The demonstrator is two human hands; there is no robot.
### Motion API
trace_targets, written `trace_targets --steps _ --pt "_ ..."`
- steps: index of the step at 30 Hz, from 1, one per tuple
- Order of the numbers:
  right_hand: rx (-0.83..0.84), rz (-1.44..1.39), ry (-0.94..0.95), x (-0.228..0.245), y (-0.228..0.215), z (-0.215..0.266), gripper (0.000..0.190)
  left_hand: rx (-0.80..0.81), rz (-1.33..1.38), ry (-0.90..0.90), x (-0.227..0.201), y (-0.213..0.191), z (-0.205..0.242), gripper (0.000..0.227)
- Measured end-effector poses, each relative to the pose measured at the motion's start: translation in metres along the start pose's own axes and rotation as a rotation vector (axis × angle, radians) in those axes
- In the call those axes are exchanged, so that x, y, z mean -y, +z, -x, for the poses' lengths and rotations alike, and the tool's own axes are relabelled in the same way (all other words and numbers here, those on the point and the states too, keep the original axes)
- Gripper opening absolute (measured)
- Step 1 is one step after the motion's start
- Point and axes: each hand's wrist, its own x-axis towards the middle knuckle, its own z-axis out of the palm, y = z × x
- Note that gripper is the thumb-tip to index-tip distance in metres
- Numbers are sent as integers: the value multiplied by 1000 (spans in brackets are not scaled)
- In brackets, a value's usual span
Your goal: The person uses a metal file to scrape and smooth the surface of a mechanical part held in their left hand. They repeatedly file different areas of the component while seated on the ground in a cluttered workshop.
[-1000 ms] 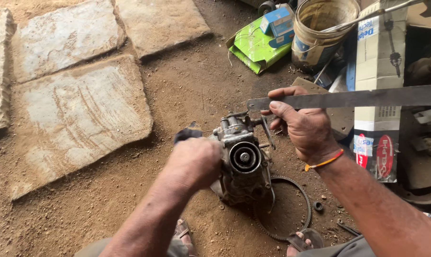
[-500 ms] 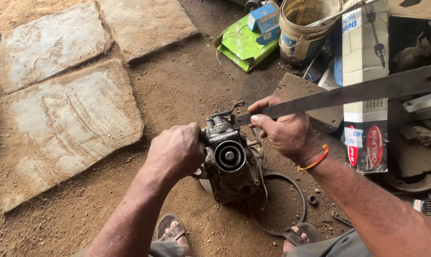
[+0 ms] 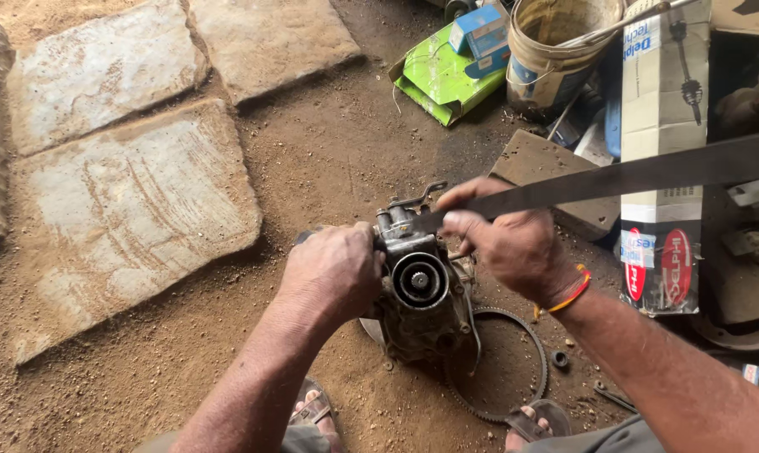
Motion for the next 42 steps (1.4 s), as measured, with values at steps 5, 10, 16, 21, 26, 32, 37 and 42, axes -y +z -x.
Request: trace_targets --steps 5,10,16,21,26,32,37,42 --pt "-262 -123 194 -6 -16 -10 20 -310 236 109 -3 -1 7 29" --pt "-323 -345 221 -19 -30 -13 21 -312 199 178 -40 14 17 31" --pt "-337 -339 256 -34 -24 -13 22 -622 -14 472 -57 44 17 33" --pt "-311 -383 308 -36 -28 -15 21 -665 -70 560 -39 56 1 26" --pt "-349 -388 314 -34 -40 -4 22 -785 -32 680 -27 49 -10 21" --pt "-347 -395 263 -38 -56 -1 22 -794 -164 721 -23 37 -22 18" --pt "-357 -347 248 -36 -74 6 23 -705 -218 736 -13 28 -31 18" --pt "-365 -350 205 -35 -87 11 23 -724 -283 780 17 12 -52 14"
